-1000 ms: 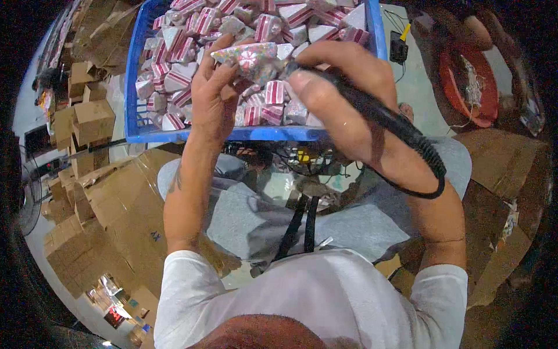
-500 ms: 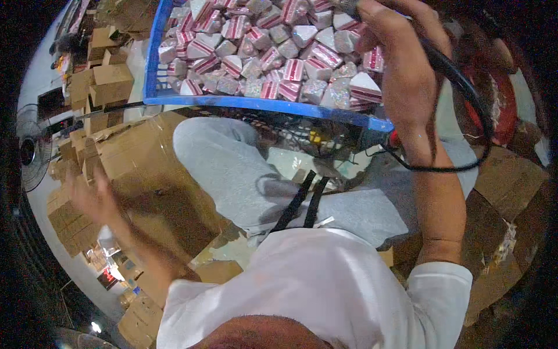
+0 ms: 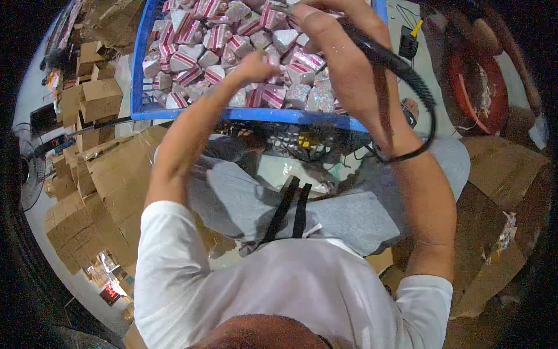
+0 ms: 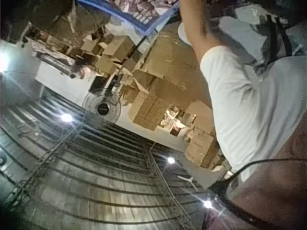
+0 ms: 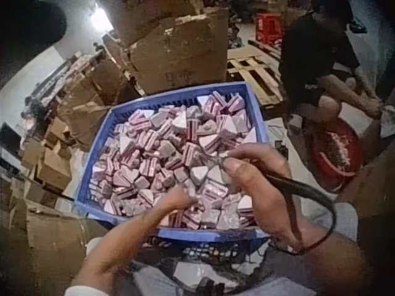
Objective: Using a handheld thermal tool to seal small triangular packages.
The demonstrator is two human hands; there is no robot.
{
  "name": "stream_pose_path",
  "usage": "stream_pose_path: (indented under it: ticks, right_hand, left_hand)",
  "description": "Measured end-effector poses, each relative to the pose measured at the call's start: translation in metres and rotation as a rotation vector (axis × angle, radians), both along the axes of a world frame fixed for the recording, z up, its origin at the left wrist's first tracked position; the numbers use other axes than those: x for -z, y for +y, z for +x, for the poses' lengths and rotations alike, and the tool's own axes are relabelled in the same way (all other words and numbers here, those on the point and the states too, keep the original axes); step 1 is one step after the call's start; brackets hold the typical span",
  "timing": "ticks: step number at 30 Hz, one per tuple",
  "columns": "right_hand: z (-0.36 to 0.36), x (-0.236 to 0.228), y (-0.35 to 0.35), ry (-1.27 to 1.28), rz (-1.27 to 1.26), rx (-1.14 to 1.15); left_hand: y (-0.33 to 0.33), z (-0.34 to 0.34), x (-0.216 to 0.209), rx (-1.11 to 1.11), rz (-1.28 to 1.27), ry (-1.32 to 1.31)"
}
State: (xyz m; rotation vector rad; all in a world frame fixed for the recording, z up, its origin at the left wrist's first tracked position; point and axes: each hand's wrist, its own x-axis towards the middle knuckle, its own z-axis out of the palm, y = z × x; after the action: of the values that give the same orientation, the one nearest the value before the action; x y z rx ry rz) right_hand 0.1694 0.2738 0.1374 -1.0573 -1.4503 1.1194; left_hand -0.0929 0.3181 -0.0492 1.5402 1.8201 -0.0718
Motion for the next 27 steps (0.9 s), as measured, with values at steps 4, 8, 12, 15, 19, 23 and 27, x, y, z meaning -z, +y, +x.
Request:
stream_pose_path:
  ticks: [4,8,12,15,19,23,27]
  right_hand:
    - [-0.014,0.008,0.002,0.059,-0.096,-0.053]
    - [-0.039,0.054,0.009,-0.139,0.31,-0.101]
    - [-0.049,0.063,0.005,-0.205,0.301,-0.199]
    - [-0.05,0.062,-0.001,0.006,0.19,-0.3]
    - [-0.061,0.058,0.006,0.115,0.028,-0.085]
    - [-0.066,0.052,0.012,0.076,-0.059,0.044]
    - [-0.061,0.05,0.01,0.096,-0.153,0.076]
  left_hand:
    - [0.005,-0.039,-0.065,-0.634,0.105,-0.771]
    - [-0.024,0.011,-0.138,-0.736,0.096,-1.336]
    - [-0.047,0.044,-0.145,-0.624,-0.04,-1.582]
    - [-0.056,0.046,-0.152,-0.625,-0.122,-1.524]
    - [-0.065,0.065,-0.147,-0.603,0.243,-1.476]
    - [-0.073,0.063,-0.136,-0.356,0.378,-1.302]
    - [-0.071,0.067,-0.146,-0.272,0.362,-1.11]
